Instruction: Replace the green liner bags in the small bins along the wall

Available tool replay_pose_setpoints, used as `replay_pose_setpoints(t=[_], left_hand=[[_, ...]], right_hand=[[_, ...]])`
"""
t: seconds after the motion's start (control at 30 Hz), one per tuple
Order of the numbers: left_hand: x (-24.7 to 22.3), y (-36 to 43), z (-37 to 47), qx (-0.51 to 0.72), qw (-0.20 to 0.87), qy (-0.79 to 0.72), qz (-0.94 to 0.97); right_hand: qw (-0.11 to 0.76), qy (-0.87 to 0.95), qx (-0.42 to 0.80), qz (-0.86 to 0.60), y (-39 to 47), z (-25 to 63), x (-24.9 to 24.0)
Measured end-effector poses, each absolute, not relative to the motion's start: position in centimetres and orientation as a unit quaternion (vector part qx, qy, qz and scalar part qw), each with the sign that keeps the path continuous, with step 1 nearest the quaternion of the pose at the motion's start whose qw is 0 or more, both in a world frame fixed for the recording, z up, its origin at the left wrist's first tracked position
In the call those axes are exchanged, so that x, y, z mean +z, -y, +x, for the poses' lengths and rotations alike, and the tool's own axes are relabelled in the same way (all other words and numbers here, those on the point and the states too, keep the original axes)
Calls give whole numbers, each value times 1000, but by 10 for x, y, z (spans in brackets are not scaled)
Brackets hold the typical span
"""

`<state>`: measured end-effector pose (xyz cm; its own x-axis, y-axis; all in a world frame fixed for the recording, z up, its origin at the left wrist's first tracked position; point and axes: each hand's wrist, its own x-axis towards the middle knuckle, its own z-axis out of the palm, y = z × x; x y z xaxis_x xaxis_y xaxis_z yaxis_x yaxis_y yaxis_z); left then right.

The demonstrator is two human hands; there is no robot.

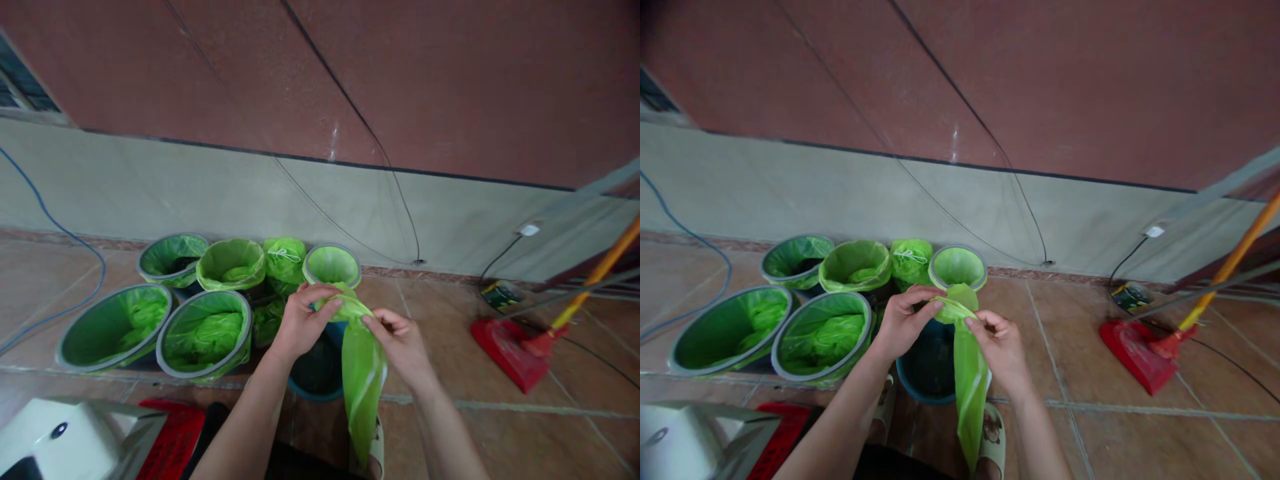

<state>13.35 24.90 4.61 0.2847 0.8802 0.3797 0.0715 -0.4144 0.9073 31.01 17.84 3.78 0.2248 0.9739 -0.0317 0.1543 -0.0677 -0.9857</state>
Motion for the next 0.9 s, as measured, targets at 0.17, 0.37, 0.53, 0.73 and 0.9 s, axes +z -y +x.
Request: replay_pose_setpoints(t=[0.17,0.37,0.53,0.73,0.9], left_hand=[[49,-252,127,495,453,-359,649],[52,-249,128,512,448,-364,636],[56,-243,134,499,415,-347,677],[55,-231,149,453,453,-301,707],[55,-226,150,410,496,-292,707]], right_hand=[[471,504,368,-624,-176,327,36],[428,548,196,-691,-175,345,35],[448,580,105,-672,-174,320,52],[520,569,216,-599,-177,288,57],[575,498,221,-610,-169,295,72]])
